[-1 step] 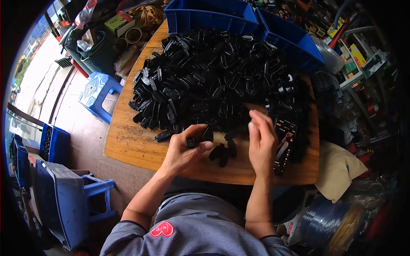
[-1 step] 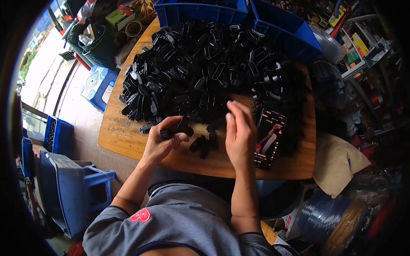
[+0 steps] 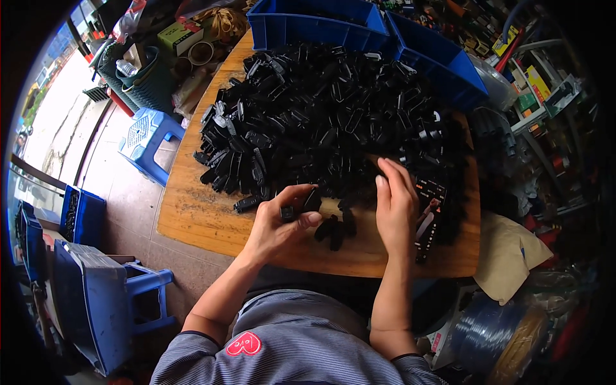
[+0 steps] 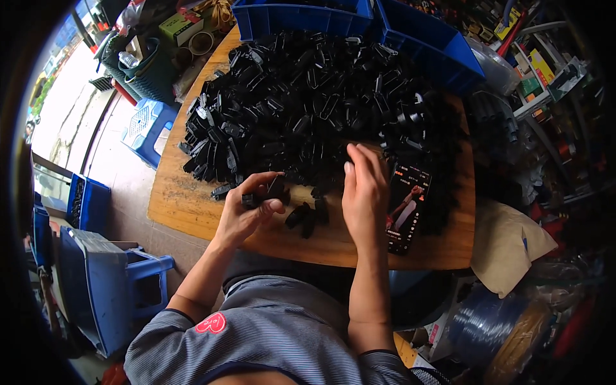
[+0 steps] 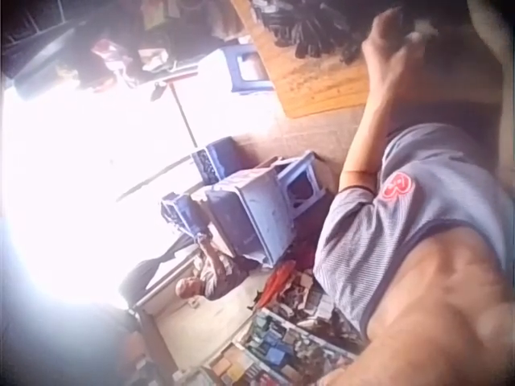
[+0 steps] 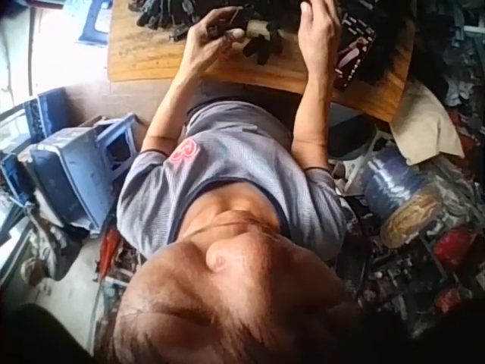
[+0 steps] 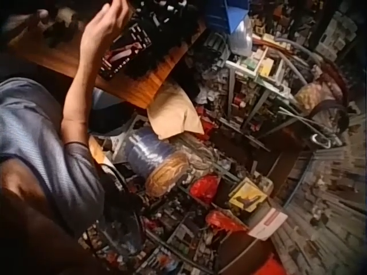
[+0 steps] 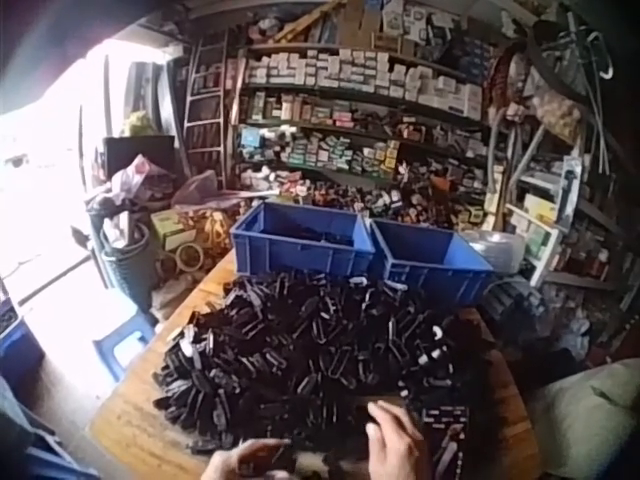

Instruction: Assembling small black plastic parts by snapping them together at a workbench.

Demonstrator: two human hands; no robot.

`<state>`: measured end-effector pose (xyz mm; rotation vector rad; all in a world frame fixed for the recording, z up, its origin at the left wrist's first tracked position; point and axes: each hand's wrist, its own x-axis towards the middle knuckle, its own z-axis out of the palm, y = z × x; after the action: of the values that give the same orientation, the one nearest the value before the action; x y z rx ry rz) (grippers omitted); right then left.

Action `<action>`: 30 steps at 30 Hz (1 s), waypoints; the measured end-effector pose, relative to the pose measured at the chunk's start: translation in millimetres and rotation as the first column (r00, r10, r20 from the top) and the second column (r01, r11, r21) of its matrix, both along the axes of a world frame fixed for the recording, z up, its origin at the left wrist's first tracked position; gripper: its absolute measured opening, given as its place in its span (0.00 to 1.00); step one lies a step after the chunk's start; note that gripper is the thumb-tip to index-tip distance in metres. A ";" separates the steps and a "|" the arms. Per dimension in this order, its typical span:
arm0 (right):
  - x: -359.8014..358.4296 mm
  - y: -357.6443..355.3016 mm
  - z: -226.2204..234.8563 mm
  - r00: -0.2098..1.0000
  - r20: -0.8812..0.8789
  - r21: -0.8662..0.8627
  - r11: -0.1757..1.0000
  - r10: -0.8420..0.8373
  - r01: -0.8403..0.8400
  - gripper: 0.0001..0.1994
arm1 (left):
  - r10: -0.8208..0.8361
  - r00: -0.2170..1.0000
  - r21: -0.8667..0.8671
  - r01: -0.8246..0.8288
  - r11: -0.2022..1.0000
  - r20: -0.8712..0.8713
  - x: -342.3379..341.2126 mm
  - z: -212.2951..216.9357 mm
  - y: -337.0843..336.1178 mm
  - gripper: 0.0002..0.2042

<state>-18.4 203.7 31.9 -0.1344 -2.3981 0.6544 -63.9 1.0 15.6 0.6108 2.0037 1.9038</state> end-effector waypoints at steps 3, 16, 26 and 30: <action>-27.8 16.9 -14.9 0.931 0.336 0.275 0.960 -0.142 0.047 0.11 | -0.026 0.999 -0.023 0.027 0.999 0.045 1.5 -1.2 -0.2 0.21; 19.2 -34.6 2.2 0.979 0.037 -0.855 0.514 0.200 -0.072 0.08 | -0.134 0.977 0.168 0.107 0.980 0.163 1.1 -10.1 -1.5 0.16; 43.6 -54.1 -1.3 0.943 -0.127 -0.896 0.371 0.307 -0.242 0.11 | -0.134 0.988 0.143 0.123 0.982 0.076 9.4 -7.0 7.9 0.17; 48.6 -49.3 -5.7 0.961 -0.149 -0.844 0.476 0.233 -0.246 0.08 | -0.135 0.991 0.119 0.132 0.984 0.022 9.1 -6.7 7.2 0.17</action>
<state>30.2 154.4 26.2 -0.2016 -1.8413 1.9572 -54.8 8.1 8.9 0.7237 1.7943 1.9486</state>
